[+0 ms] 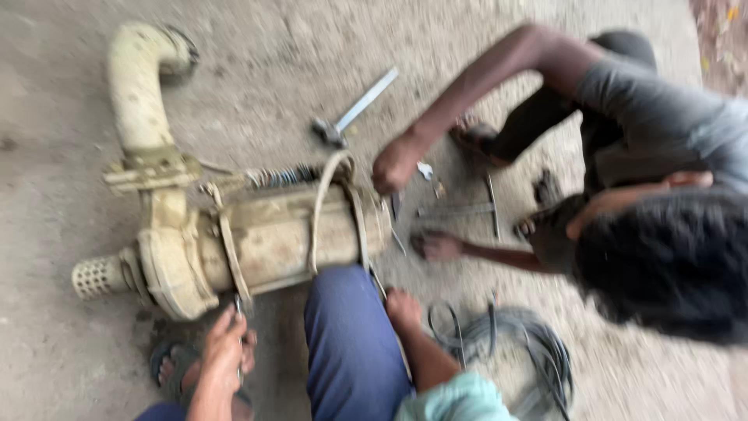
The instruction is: The person sits on the floor and uses a wrench to loosen bolts on a water pump. Another person assists by using a hammer and chisel to remove a stuck bolt. They continue to work together to disassemble the pump.
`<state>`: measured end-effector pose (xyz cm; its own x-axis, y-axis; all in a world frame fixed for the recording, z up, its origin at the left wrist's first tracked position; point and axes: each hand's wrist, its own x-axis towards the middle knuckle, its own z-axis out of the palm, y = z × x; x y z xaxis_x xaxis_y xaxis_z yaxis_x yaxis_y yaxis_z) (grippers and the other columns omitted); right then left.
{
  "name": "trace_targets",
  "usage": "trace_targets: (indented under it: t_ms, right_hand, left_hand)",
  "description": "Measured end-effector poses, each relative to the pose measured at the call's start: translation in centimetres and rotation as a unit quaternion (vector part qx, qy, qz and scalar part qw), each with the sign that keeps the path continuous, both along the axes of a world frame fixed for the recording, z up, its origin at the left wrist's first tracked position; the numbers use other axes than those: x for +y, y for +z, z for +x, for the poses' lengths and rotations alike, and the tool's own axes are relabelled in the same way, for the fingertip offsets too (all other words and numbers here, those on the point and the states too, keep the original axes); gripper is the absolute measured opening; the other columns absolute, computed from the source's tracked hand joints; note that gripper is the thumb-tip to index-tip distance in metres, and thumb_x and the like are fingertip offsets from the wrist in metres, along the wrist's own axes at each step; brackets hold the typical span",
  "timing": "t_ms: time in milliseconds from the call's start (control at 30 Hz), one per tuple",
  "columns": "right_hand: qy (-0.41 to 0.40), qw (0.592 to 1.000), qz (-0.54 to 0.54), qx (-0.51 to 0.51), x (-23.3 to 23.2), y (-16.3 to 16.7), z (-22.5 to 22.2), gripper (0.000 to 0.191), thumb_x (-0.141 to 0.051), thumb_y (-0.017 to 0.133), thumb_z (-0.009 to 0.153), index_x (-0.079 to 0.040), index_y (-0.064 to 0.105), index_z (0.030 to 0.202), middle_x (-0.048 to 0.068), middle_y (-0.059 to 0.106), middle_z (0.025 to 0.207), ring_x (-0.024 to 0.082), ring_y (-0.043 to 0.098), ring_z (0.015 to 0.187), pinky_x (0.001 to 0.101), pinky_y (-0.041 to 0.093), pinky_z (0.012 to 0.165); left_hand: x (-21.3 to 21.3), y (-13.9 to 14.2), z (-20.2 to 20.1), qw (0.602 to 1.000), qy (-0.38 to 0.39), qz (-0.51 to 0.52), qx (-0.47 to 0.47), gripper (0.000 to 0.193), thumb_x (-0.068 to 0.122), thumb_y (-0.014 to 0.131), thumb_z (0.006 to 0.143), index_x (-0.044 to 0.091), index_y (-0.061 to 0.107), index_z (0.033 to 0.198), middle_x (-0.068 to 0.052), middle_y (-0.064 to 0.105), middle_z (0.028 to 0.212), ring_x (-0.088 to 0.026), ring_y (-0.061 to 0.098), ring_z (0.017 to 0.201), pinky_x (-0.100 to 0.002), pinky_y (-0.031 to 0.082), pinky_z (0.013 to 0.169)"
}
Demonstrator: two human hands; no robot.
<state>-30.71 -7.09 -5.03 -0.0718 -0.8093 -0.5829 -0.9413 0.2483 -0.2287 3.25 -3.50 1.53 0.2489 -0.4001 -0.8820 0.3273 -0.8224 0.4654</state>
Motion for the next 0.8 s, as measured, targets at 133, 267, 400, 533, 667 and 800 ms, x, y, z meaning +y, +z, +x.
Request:
trace_targets:
  t_ms: [133, 267, 400, 533, 667, 800]
  right_hand:
    - [-0.039, 0.981, -0.12, -0.147, 0.5, -0.1, -0.3, 0.032, -0.027, 0.06, 0.087, -0.011, 0.07, 0.113, 0.027, 0.071, 0.101, 0.048, 0.066, 0.099, 0.0574, 0.051, 0.082]
    - [-0.053, 0.978, -0.151, -0.136, 1.9, 0.1, -0.4, 0.023, -0.023, 0.054, 0.092, -0.008, 0.064, 0.106, 0.026, 0.07, 0.094, 0.047, 0.068, 0.089, 0.057, 0.052, 0.073]
    - [-0.057, 0.977, -0.183, -0.092, 3.4, -0.1, -1.3, 0.026, -0.031, 0.055, 0.097, -0.007, 0.063, 0.102, 0.024, 0.071, 0.089, 0.047, 0.068, 0.086, 0.0565, 0.052, 0.07]
    - [0.018, 0.982, -0.155, -0.103, 4.2, 1.9, -4.2, 0.03, -0.036, 0.053, 0.1, -0.008, 0.064, 0.101, 0.024, 0.071, 0.084, 0.048, 0.068, 0.078, 0.0578, 0.052, 0.066]
    - [-0.007, 0.993, -0.088, -0.076, 4.2, 5.6, -6.3, 0.033, -0.038, 0.052, 0.102, -0.009, 0.066, 0.108, 0.021, 0.071, 0.072, 0.04, 0.07, 0.065, 0.0522, 0.055, 0.063]
    - [-0.006, 0.994, -0.051, -0.101, 2.6, 8.9, -5.4, 0.034, -0.033, 0.049, 0.103, -0.007, 0.063, 0.121, 0.018, 0.071, 0.069, 0.035, 0.07, 0.058, 0.0505, 0.056, 0.06]
  left_hand:
    - [-0.1, -0.2, -0.2, 0.999, 0.02, -0.028, 0.009, 0.059, 0.027, 0.055, 0.099, 0.032, 0.042, 0.157, -0.008, 0.053, 0.064, -0.014, 0.032, 0.037, -0.034, 0.024, 0.033]
    - [-0.1, 0.0, -0.4, 1.0, 0.0, -0.016, 0.013, 0.057, 0.029, 0.055, 0.101, 0.029, 0.043, 0.157, -0.006, 0.053, 0.064, -0.012, 0.034, 0.038, -0.032, 0.026, 0.033]
    - [0.2, -0.2, -0.2, 1.0, 0.012, -0.026, 0.008, 0.056, 0.03, 0.056, 0.101, 0.029, 0.044, 0.156, -0.007, 0.053, 0.064, -0.011, 0.033, 0.038, -0.033, 0.025, 0.033]
    - [0.2, -0.1, -0.2, 0.999, 0.01, -0.04, 0.026, 0.058, 0.03, 0.055, 0.101, 0.027, 0.042, 0.158, -0.006, 0.053, 0.065, -0.01, 0.033, 0.039, -0.031, 0.025, 0.034]
    - [0.0, 0.1, -0.3, 0.999, 0.0, -0.033, 0.019, 0.061, 0.029, 0.054, 0.102, 0.026, 0.037, 0.16, -0.006, 0.052, 0.066, -0.01, 0.033, 0.04, -0.031, 0.026, 0.035]
    - [-0.1, 0.3, -0.2, 1.0, -0.004, -0.028, 0.008, 0.063, 0.028, 0.052, 0.103, 0.024, 0.032, 0.162, -0.007, 0.054, 0.067, -0.009, 0.034, 0.041, -0.031, 0.027, 0.035]
